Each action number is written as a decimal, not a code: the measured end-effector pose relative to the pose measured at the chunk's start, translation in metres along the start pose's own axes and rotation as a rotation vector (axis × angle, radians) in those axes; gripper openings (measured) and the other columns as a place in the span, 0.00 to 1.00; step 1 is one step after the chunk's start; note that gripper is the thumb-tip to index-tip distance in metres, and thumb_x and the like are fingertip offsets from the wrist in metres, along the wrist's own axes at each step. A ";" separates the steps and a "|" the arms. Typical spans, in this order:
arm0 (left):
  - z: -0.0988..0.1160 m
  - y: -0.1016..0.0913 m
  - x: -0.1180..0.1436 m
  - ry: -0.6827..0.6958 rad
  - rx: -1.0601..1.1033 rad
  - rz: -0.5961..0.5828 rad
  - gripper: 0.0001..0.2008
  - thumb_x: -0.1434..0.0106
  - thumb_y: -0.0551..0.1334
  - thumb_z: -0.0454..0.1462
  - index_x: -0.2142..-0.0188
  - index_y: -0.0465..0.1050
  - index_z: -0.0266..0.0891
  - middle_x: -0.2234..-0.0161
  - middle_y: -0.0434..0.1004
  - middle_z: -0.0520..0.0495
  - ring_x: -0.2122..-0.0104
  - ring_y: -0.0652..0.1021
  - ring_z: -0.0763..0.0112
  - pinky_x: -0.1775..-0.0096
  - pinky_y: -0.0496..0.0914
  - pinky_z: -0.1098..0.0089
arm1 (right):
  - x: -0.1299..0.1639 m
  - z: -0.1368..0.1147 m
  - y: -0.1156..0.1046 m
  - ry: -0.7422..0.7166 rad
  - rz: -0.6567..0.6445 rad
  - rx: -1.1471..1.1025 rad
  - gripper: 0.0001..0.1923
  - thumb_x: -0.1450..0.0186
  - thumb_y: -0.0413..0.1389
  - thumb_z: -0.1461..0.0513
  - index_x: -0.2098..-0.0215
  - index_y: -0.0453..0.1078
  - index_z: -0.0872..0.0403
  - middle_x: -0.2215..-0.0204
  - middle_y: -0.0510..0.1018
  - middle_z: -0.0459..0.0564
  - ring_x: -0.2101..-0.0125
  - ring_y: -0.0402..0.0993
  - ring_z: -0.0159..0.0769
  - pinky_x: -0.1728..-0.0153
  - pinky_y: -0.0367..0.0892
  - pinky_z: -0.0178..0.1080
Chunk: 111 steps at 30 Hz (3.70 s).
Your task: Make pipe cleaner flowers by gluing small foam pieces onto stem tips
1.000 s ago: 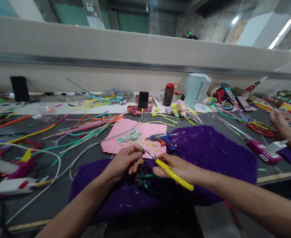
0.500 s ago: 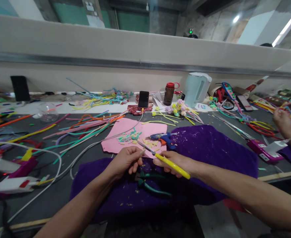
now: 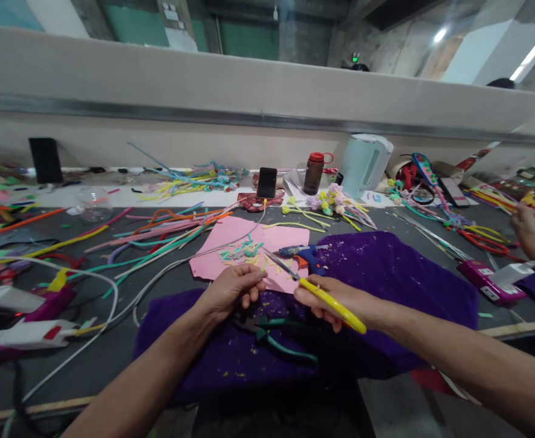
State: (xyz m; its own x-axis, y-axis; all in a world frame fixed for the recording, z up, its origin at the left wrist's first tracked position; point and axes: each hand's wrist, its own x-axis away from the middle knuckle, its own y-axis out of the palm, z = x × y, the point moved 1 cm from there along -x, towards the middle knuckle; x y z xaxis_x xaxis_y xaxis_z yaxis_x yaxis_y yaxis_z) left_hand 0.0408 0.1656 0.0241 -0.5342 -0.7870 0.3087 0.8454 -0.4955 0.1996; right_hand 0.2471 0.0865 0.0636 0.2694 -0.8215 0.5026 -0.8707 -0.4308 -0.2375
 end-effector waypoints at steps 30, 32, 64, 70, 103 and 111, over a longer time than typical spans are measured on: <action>-0.005 0.004 -0.014 0.100 -0.540 0.077 0.12 0.44 0.54 0.43 0.78 0.63 0.38 0.89 0.66 0.55 0.90 0.67 0.79 0.87 0.60 0.78 | -0.011 -0.002 0.001 0.139 -0.080 -0.043 0.24 0.45 0.52 0.42 0.67 0.58 0.53 0.81 0.63 0.40 0.89 0.50 0.18 0.92 0.45 0.23; -0.002 -0.002 -0.013 0.128 -0.566 0.117 0.12 0.44 0.54 0.43 0.78 0.64 0.37 0.87 0.67 0.55 0.90 0.67 0.79 0.87 0.60 0.79 | -0.005 -0.003 -0.004 0.142 -0.064 -0.056 0.24 0.46 0.52 0.42 0.66 0.59 0.52 0.81 0.63 0.40 0.88 0.50 0.18 0.91 0.46 0.23; 0.007 -0.014 -0.015 0.411 -0.809 0.338 0.12 0.47 0.57 0.40 0.64 0.74 0.41 0.60 0.75 0.48 0.74 0.75 0.72 0.69 0.68 0.72 | 0.029 0.045 -0.061 -0.044 0.691 1.063 0.39 0.44 0.48 0.41 0.41 0.53 0.52 0.60 0.75 0.56 0.65 0.73 0.47 0.69 0.62 0.39; 0.011 -0.015 -0.009 0.447 -0.836 0.388 0.11 0.46 0.57 0.42 0.68 0.76 0.42 0.65 0.78 0.50 0.69 0.75 0.68 0.66 0.68 0.71 | 0.008 0.075 -0.111 0.206 0.752 1.007 0.38 0.44 0.45 0.40 0.44 0.57 0.54 0.63 0.77 0.56 0.65 0.74 0.49 0.73 0.61 0.38; 0.012 -0.019 0.000 0.486 -0.876 0.455 0.12 0.42 0.56 0.43 0.67 0.75 0.40 0.66 0.79 0.51 0.66 0.76 0.69 0.65 0.67 0.73 | -0.007 0.118 -0.126 -0.027 0.985 1.176 0.26 0.37 0.41 0.48 0.46 0.62 0.49 0.56 0.69 0.56 0.58 0.65 0.46 0.59 0.61 0.44; 0.015 -0.035 -0.007 0.560 -1.098 0.560 0.12 0.41 0.55 0.42 0.65 0.75 0.42 0.66 0.79 0.52 0.66 0.77 0.69 0.64 0.69 0.72 | -0.009 0.132 -0.133 -0.171 1.105 1.063 0.26 0.41 0.49 0.47 0.50 0.66 0.51 0.57 0.69 0.54 0.59 0.67 0.44 0.60 0.64 0.43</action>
State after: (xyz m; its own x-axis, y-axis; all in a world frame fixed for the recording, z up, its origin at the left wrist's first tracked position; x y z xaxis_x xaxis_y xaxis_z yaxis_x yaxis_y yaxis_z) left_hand 0.0152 0.1938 0.0294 -0.2686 -0.8907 -0.3669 0.6549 0.1105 -0.7476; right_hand 0.4150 0.1015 -0.0190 -0.1842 -0.8989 -0.3975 0.0042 0.4037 -0.9149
